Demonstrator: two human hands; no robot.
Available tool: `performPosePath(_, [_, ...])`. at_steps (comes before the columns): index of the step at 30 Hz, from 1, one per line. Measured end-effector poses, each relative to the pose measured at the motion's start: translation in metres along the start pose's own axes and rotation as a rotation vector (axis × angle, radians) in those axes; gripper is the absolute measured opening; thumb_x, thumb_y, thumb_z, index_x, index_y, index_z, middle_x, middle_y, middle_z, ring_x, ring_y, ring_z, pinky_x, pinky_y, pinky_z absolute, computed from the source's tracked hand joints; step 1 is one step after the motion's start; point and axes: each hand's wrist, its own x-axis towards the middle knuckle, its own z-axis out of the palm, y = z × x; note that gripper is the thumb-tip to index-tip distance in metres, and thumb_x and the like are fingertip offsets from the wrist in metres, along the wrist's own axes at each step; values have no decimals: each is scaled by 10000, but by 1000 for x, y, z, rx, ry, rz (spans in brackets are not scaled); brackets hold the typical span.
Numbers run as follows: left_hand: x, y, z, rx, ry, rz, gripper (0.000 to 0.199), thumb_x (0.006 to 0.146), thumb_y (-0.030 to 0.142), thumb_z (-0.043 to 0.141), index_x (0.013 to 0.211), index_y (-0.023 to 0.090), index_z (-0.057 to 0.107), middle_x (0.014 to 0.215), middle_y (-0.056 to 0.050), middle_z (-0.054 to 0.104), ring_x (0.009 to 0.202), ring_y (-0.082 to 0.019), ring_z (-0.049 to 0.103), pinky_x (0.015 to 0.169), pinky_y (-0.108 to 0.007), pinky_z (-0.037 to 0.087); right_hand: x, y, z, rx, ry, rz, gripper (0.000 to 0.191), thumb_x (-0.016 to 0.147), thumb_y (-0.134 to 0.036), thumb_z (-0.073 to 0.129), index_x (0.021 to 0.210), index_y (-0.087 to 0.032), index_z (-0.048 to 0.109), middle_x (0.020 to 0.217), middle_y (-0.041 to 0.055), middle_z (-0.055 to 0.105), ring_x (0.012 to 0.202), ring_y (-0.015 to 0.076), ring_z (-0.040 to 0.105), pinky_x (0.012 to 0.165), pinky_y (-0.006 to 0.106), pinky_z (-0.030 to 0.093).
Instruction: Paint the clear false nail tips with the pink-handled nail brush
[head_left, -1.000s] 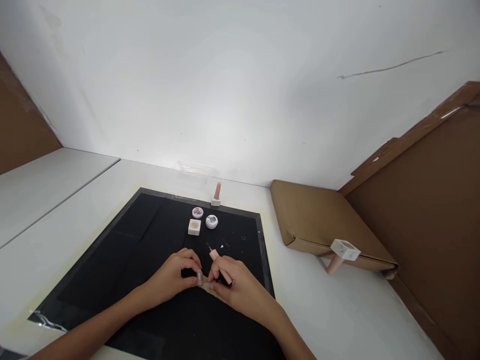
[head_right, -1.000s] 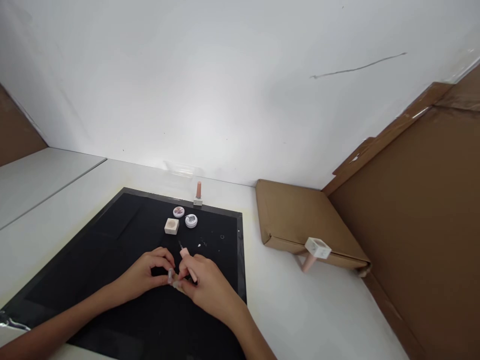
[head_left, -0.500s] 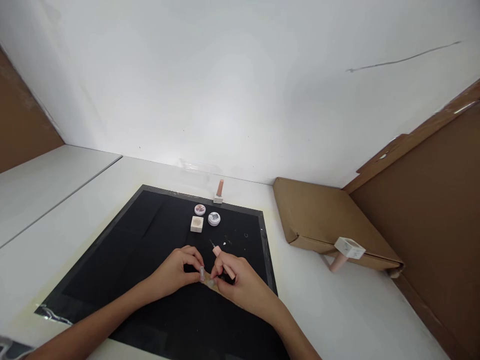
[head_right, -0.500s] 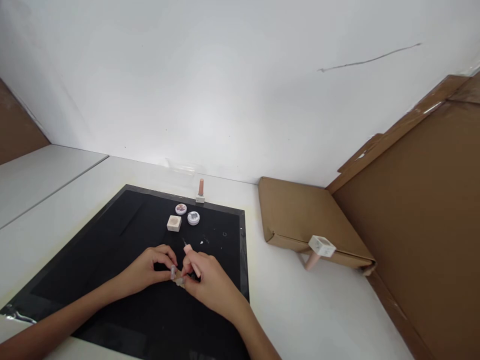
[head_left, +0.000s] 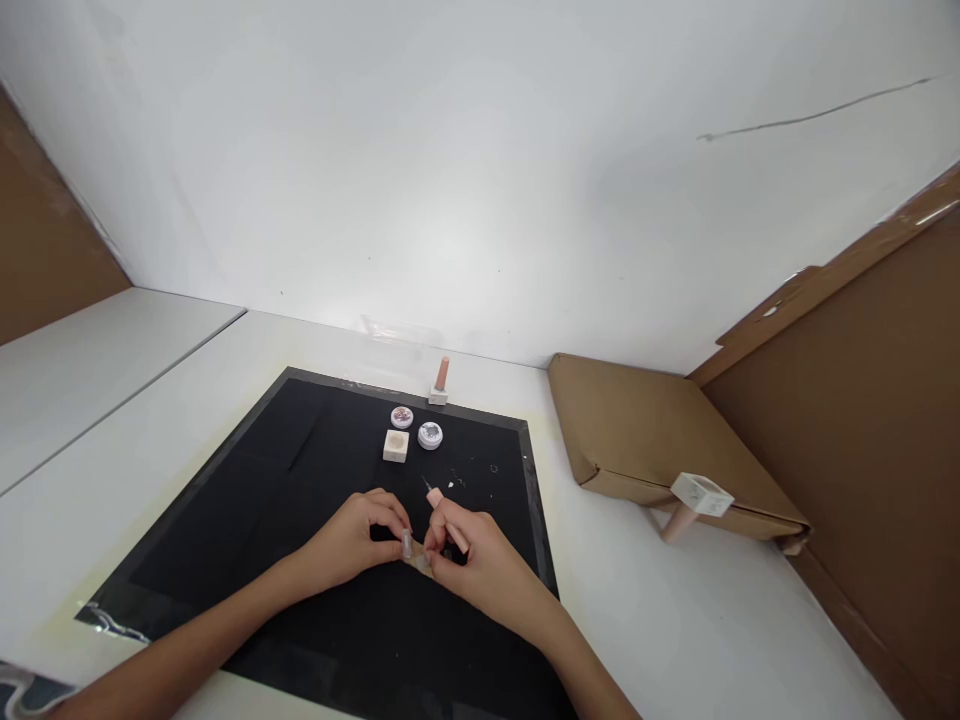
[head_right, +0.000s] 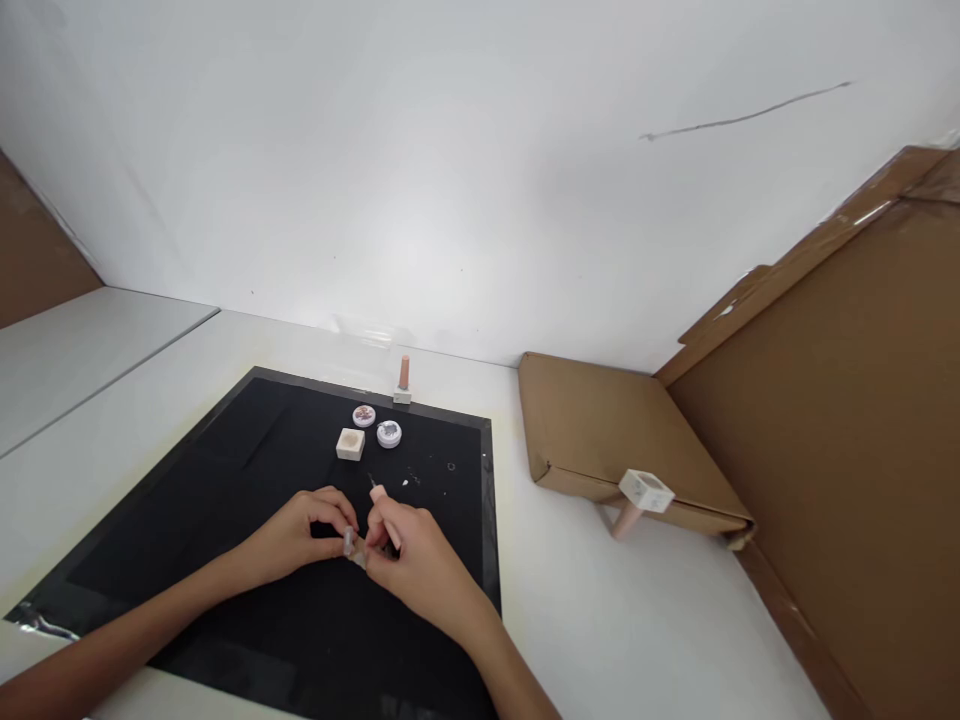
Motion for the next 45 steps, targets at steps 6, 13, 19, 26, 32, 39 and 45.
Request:
performPosePath(6, [1, -2, -1, 6, -8, 5, 69, 736, 176, 702, 693, 195, 753, 815, -40, 708, 809, -179, 621, 758, -280, 457, 0, 0, -1, 20, 22, 23, 189, 785, -191, 580, 671, -199, 429, 628, -58, 544, 546, 83, 440, 608, 223, 416])
performPosePath(13, [1, -1, -1, 9, -7, 10, 66, 733, 173, 702, 704, 196, 757, 814, -42, 719, 803, -180, 627, 759, -283, 463, 1, 0, -2, 22, 32, 48, 187, 766, -176, 575, 657, -205, 426, 596, -70, 561, 554, 93, 469, 764, 289, 443])
performPosePath(19, [1, -2, -2, 13, -19, 15, 67, 739, 194, 703, 705, 206, 760, 810, -39, 724, 803, -178, 623, 758, -283, 459, 0, 0, -3, 31, 20, 58, 155, 772, -181, 576, 681, -204, 452, 620, -56, 597, 583, 108, 519, 691, 256, 438])
performPosePath(26, [1, -2, -2, 9, -22, 14, 67, 738, 205, 706, 705, 206, 764, 811, -41, 724, 810, -180, 626, 764, -283, 463, -1, 3, -4, 41, 18, 38, 150, 746, -108, 563, 688, -203, 462, 670, -42, 622, 640, 119, 564, 715, 258, 452])
performPosePath(32, [1, -2, -2, 5, -18, 5, 64, 736, 207, 709, 704, 212, 764, 815, -39, 726, 812, -179, 631, 770, -285, 466, -1, 2, -4, 40, 11, 40, 179, 728, -68, 547, 670, -203, 446, 689, -32, 655, 664, 131, 597, 697, 256, 454])
performPosePath(39, [1, -1, -2, -8, -13, -5, 52, 726, 193, 721, 705, 201, 768, 814, -43, 728, 808, -183, 638, 767, -281, 469, -1, 1, -4, 51, 9, 48, 188, 753, -126, 589, 660, -206, 447, 672, -31, 665, 661, 141, 611, 680, 262, 461])
performPosePath(45, [1, 1, -2, -20, -18, -10, 66, 733, 179, 714, 695, 190, 766, 807, -50, 722, 805, -184, 627, 773, -290, 456, 0, 2, -6, 50, 27, 67, 135, 791, -128, 532, 696, -204, 471, 695, -24, 655, 636, 136, 614, 628, 241, 455])
